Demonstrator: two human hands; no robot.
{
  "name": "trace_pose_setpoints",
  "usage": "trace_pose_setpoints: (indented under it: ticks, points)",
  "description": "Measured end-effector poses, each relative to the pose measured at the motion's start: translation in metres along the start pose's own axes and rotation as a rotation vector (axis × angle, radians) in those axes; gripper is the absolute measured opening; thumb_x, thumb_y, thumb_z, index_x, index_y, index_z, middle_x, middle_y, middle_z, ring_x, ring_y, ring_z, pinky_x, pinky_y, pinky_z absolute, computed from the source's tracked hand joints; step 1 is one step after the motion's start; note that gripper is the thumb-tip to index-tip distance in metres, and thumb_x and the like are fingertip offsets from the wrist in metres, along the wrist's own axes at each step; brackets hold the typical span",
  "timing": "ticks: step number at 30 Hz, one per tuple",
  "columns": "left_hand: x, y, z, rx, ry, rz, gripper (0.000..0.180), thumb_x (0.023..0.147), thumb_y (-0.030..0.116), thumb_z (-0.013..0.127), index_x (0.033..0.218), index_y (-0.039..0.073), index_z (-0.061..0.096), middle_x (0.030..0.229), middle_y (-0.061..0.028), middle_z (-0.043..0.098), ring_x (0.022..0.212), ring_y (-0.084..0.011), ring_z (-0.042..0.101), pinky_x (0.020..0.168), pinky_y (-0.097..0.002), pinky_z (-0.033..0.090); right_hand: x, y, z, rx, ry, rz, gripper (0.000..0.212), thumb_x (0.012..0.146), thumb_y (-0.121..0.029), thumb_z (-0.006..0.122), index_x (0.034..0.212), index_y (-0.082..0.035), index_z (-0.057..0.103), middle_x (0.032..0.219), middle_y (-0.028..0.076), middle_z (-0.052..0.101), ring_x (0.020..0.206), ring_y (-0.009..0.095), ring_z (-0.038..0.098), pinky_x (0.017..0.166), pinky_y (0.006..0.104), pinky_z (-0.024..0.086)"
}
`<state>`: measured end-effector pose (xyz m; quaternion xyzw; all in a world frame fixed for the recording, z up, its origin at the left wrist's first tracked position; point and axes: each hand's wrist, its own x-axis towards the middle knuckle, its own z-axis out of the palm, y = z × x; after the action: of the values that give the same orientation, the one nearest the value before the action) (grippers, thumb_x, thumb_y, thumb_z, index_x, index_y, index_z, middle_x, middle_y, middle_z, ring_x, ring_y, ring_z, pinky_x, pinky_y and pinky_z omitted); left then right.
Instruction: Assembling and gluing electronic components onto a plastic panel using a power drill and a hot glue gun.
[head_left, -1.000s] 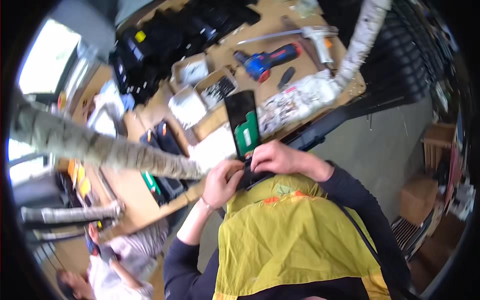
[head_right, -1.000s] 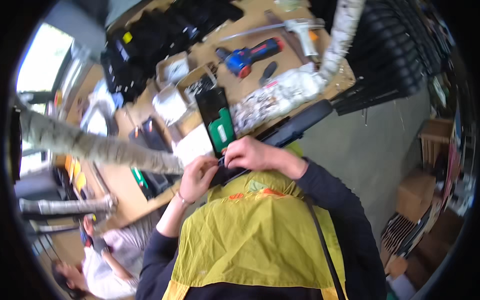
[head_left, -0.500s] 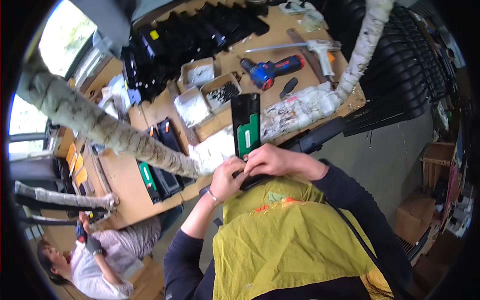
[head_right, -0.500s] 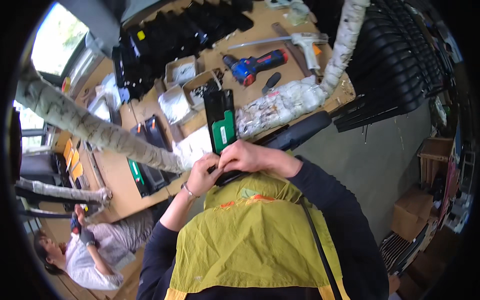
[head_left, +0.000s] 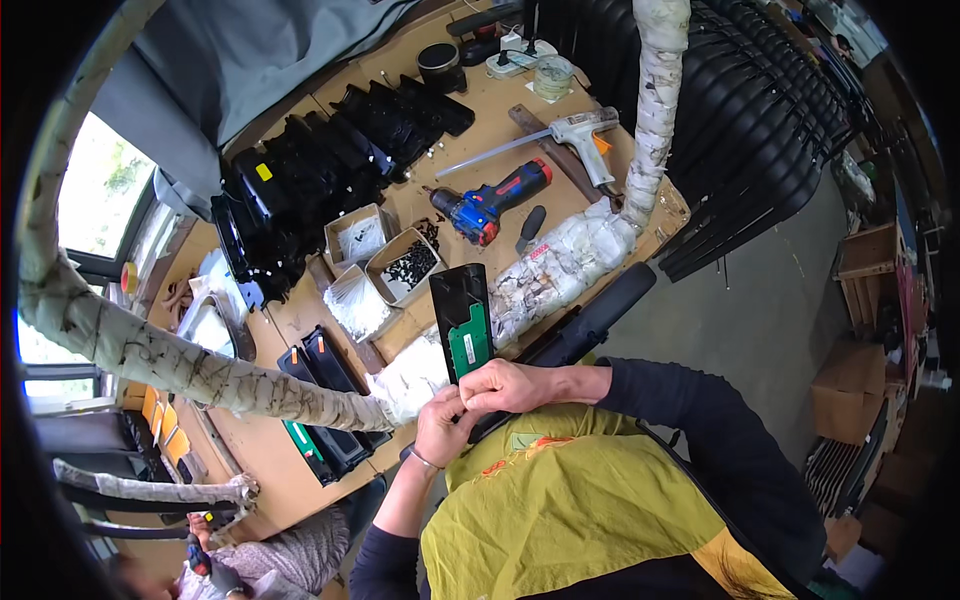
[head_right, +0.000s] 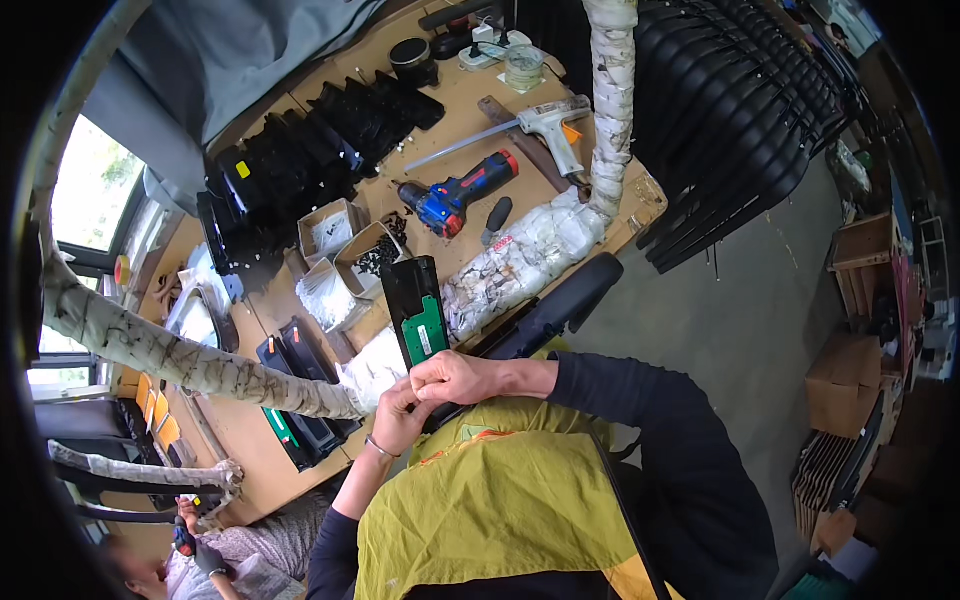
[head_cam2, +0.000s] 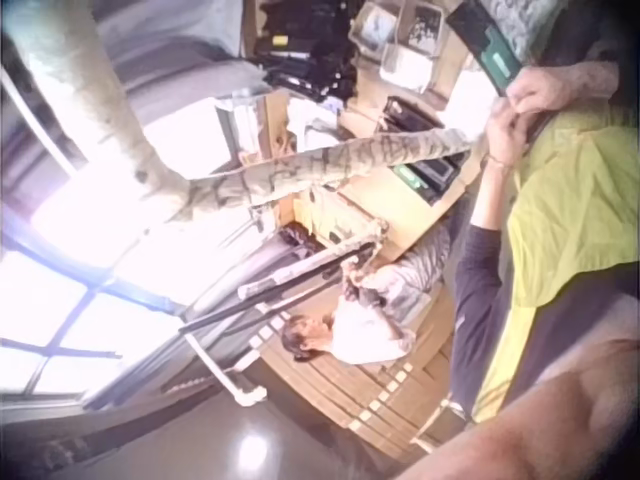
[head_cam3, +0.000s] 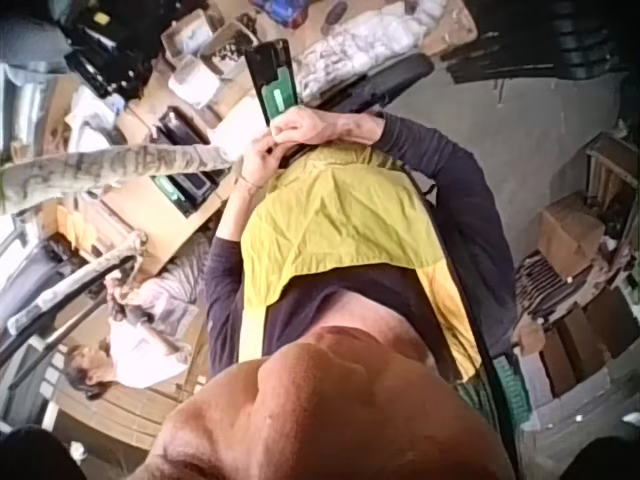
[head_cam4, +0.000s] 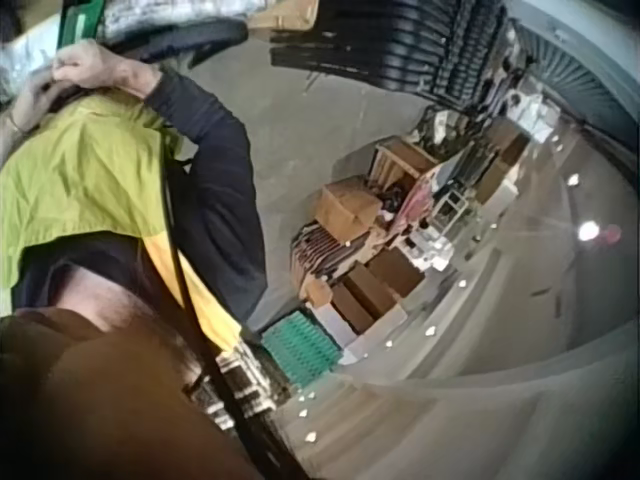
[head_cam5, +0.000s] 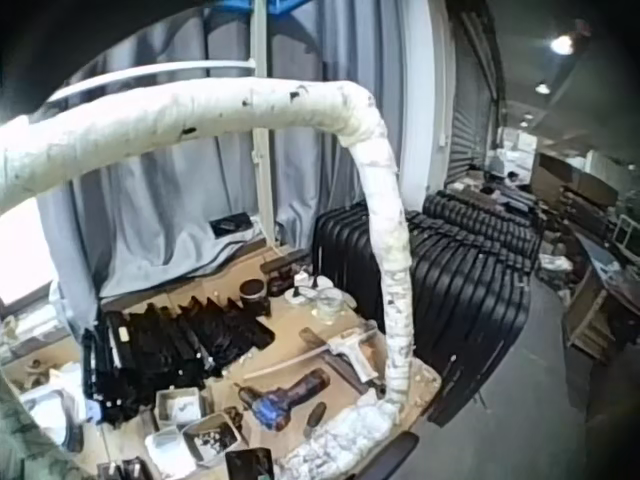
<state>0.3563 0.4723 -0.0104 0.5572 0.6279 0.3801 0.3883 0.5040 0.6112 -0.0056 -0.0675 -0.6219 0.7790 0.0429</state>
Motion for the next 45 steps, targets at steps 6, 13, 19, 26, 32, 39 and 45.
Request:
trace_pose_setpoints:
  ticks: [6,13,19,26,32,39,45]
  points:
    - [0.014,0.014,-0.007,0.122,-0.072,-0.056,0.006,0.078,0.007,0.076,0.081,0.004,0.071,0.074,-0.0127,0.061,0.069,-0.0297,0.06,0.061,-0.0379,0.047,-0.011,-0.001,-0.018,-0.091,0.047,0.048,0.01,0.092,-0.007,0.056,0.083,-0.002,0.059,0.069,0.0,0.055,0.066,0.007,0.049,0.06,0.0263,0.042]
    - [-0.007,-0.007,-0.007,0.229,-0.021,0.004,0.014,0.076,0.007,0.078,0.072,0.0,0.067,0.069,-0.0153,0.064,0.06,-0.0245,0.06,0.059,-0.0363,0.048,0.012,0.033,-0.002,-0.031,-0.016,-0.205,0.009,0.086,-0.006,0.057,0.081,-0.001,0.061,0.07,0.004,0.062,0.066,0.011,0.056,0.06,0.0293,0.046]
    - [-0.009,-0.008,-0.001,-0.083,-0.089,-0.125,0.016,0.087,-0.009,0.063,0.102,-0.003,0.066,0.094,-0.0067,0.064,0.082,-0.0153,0.056,0.072,-0.0294,0.05,0.007,0.029,-0.005,0.038,0.002,-0.099,0.011,0.085,-0.007,0.056,0.076,-0.001,0.056,0.07,0.001,0.056,0.067,0.008,0.051,0.057,0.0272,0.041]
    - [-0.026,-0.013,0.02,0.15,0.183,0.004,0.024,0.093,0.007,0.064,0.116,0.004,0.065,0.105,-0.0192,0.066,0.094,-0.0364,0.064,0.08,-0.0401,0.052,0.0,0.007,-0.006,0.0,-0.1,-0.198,0.013,0.086,-0.002,0.054,0.074,0.001,0.051,0.073,0.006,0.058,0.074,0.013,0.054,0.064,0.0309,0.046]
    - [-0.003,0.019,0.007,0.188,0.031,0.101,0.015,0.092,0.002,0.062,0.106,0.001,0.066,0.087,-0.0113,0.067,0.076,-0.0205,0.059,0.071,-0.0339,0.05,0.006,0.033,-0.001,0.047,0.041,-0.241,0.013,0.087,-0.001,0.054,0.074,0.0,0.052,0.072,0.006,0.059,0.073,0.012,0.054,0.065,0.0306,0.046]
    - [-0.006,0.019,0.002,0.167,-0.052,-0.151,0.016,0.09,0.006,0.066,0.106,0.003,0.067,0.086,-0.015,0.067,0.076,-0.0295,0.063,0.071,-0.037,0.051,0.004,0.009,-0.018,0.072,-0.14,-0.013,0.013,0.087,-0.007,0.058,0.079,0.003,0.056,0.073,0.01,0.066,0.059,0.016,0.063,0.053,0.0299,0.05]
    - [-0.011,0.033,0.01,0.11,0.103,0.121,0.008,0.086,0.001,0.069,0.094,0.0,0.066,0.086,-0.015,0.068,0.077,-0.0285,0.064,0.073,-0.0368,0.052,-0.001,-0.018,-0.14,-0.539,0.385,-0.248,0.014,0.083,-0.012,0.062,0.089,-0.001,0.068,0.078,0.01,0.07,0.069,0.018,0.066,0.061,0.0341,0.051]
